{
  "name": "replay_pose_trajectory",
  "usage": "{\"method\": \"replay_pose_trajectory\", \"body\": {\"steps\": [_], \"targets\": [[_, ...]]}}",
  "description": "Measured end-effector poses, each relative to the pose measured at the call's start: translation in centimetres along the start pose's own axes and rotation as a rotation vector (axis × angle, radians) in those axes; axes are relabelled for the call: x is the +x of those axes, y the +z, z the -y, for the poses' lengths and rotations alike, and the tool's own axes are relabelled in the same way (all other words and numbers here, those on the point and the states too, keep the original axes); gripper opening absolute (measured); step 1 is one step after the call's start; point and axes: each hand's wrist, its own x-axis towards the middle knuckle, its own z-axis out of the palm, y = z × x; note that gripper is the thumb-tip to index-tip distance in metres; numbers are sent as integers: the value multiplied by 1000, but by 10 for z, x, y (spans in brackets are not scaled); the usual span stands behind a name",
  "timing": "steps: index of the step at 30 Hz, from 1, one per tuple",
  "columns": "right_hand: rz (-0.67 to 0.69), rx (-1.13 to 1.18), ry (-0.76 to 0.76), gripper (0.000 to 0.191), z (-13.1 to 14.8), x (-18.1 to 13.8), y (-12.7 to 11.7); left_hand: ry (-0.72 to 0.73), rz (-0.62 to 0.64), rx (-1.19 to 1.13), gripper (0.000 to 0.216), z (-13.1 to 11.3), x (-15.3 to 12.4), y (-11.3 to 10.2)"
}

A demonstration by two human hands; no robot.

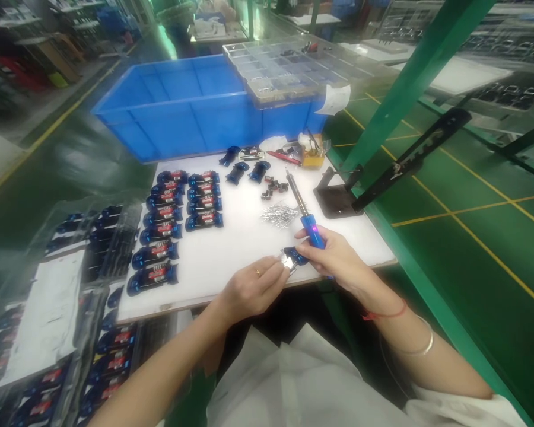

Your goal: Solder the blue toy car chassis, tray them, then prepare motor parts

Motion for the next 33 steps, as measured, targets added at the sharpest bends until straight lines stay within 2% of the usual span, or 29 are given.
{"method": "replay_pose_trajectory", "body": {"steps": [5,8,11,13,16,19,21,25,29,33], "targets": [[-14,13,-32,53,-8,4,1,-56,30,-4,20,2,-9,2],[-61,10,-87,53,-12,7,1,-213,17,-30,29,4,-17,5],[-141,-12,-164,52,-11,9,2,-518,-29,-168,56,3,-24,6],[-181,-29,-205,50,-9,9,3,-804,-68,-403,73,1,-25,5],[-189,-66,-241,46,-9,12,7,-1250,-111,-884,69,-2,-17,4],[-149,-162,-269,40,-9,21,8,-1501,-199,-1137,61,1,-7,4],[-147,-282,-316,34,-6,32,6,-1574,-285,-1134,61,6,-4,4],[-237,-568,-387,15,13,70,5,-1665,-388,-1069,64,16,-9,3],[-246,-803,-412,10,31,112,12,-1687,-374,-1054,61,18,-17,4],[-135,-1029,-527,11,33,137,23,-1667,-342,-1061,61,17,-19,6]]}}
